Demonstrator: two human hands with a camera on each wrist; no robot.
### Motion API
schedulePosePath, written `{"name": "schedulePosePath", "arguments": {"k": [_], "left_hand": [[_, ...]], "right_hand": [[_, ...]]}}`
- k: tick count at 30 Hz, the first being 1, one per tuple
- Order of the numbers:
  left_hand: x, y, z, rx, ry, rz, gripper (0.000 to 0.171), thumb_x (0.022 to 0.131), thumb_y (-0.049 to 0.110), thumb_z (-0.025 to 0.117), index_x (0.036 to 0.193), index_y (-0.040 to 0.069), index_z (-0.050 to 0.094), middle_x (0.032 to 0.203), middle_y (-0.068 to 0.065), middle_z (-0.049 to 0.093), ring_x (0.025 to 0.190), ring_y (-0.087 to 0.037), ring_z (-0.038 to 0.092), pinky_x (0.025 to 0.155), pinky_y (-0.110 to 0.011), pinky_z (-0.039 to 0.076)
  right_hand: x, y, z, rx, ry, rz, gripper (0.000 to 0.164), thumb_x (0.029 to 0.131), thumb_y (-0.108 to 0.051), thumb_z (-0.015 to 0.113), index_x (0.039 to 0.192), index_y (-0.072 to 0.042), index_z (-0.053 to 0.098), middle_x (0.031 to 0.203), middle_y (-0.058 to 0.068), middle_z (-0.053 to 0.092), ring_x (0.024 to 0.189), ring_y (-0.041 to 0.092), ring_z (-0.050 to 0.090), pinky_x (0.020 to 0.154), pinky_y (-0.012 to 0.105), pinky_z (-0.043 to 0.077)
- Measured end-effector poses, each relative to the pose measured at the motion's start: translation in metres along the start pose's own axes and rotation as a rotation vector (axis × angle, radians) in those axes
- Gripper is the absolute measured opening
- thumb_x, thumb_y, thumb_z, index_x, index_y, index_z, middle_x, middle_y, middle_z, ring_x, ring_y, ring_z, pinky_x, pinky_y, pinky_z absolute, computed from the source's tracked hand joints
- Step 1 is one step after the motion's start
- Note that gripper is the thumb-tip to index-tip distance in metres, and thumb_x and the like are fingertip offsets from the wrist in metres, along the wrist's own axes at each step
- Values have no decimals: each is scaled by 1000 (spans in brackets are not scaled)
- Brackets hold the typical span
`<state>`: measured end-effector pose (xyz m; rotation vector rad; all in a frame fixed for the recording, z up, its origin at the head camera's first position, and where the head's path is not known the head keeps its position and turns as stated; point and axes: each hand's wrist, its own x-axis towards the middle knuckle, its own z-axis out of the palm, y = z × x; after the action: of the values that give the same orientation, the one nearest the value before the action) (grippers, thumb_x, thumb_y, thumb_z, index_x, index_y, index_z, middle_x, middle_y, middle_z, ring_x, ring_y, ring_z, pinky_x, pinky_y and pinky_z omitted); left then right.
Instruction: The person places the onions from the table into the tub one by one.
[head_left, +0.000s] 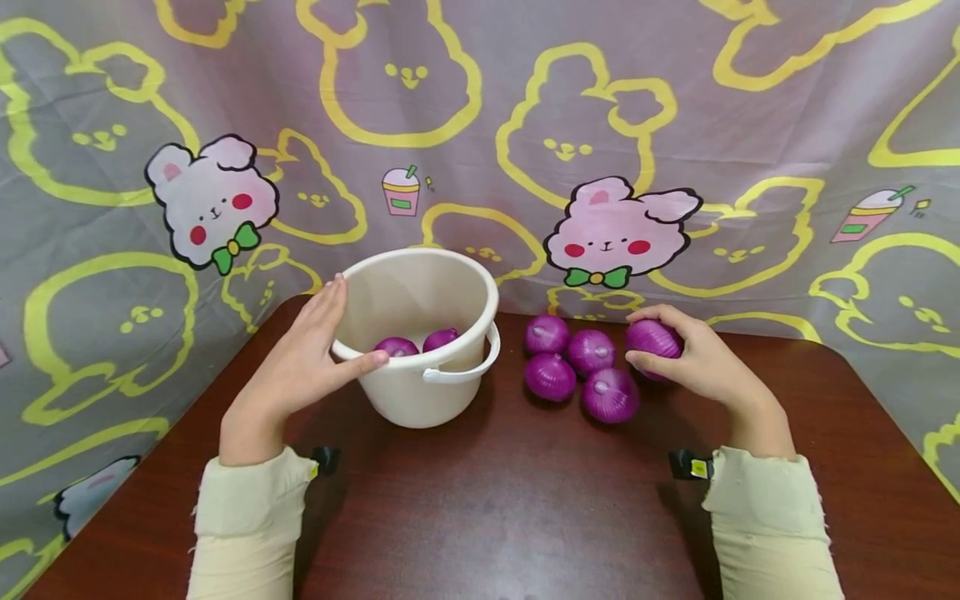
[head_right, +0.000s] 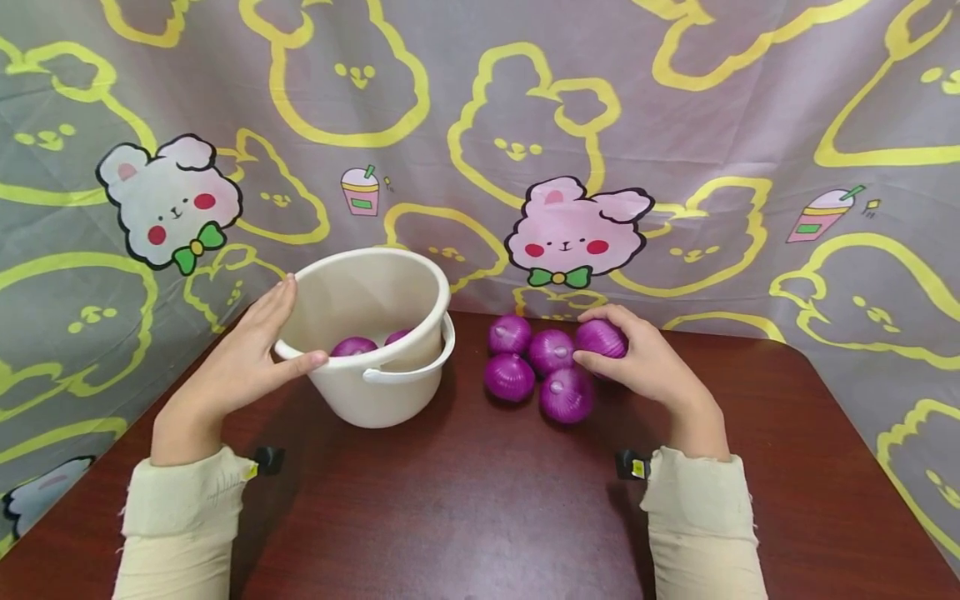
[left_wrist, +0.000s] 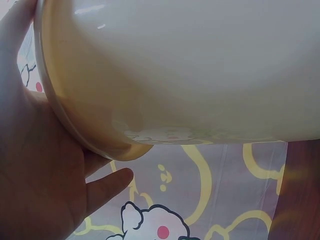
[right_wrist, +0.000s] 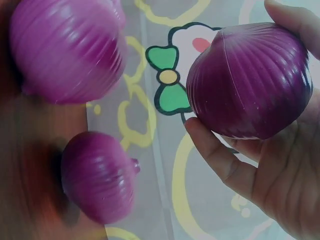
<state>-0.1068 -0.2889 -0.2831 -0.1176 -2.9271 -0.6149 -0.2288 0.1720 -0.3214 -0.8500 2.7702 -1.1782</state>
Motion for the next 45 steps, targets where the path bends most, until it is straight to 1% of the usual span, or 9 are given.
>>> {"name": "schedulePosePath", "arguments": {"k": [3,7,13,18,21,30,39,45], "left_hand": [[0,0,-1,-1,2,-1,110,87,64,62,159,8,1,169,-5,-3,156,-34,2,119,-66,17],[0,-1,-1,-2,1,-1,110,87,64,62,160,8,1,169,-5,-4,156,-34,1,119,-66,17],[0,-1,0,-6,-2,-10,111,86,65,62,160,9,1,169,-4,-4,156,-34,1,119,-66,18],[-1,0,-1,-4,1,-8,111,86,65,62,160,8,1,169,-5,-4,156,-34,1,119,-66,17],[-1,0,-1,-3,3,-5,111,86,65,62,160,8,1,169,-5,-4,156,-34,1,119,-66,17],[-1,1,-1,-3,3,-4,111,86,65,62,160,8,2,169,-5,-3,156,-34,2,119,-66,18],[-1,1,-1,-9,5,-6,111,86,65,62,160,9,3,169,-4,-2,156,-33,3,119,-66,19],[-1,0,0,-4,6,-7,110,86,65,62,160,9,3,169,-5,-2,156,-33,3,119,-66,19]], "right_hand": [[3,-4,1,13,5,-15,45,88,-27,76,128,-16,58,123,10,62,98,25,59,76,24,55],[6,-7,4,59,0,-31,44,88,-24,76,127,-15,58,122,10,62,97,23,60,76,24,57],[9,-10,10,105,-7,-30,44,88,-22,75,128,-15,57,123,11,60,98,28,59,75,27,58],[11,-15,10,117,-14,-15,47,89,-25,74,130,-15,56,128,13,58,103,31,59,77,29,57],[13,-17,10,120,-6,-21,47,89,-25,74,131,-15,56,131,12,58,105,30,59,79,28,57],[18,-25,10,128,6,-32,47,89,-25,74,131,-16,56,122,12,61,100,29,60,77,31,58],[31,-35,11,133,-2,-80,45,89,-24,74,130,-17,57,120,9,62,99,26,61,78,27,58],[38,-46,11,163,-3,-90,45,89,-21,73,130,-15,57,115,10,64,95,23,63,77,27,57]]}}
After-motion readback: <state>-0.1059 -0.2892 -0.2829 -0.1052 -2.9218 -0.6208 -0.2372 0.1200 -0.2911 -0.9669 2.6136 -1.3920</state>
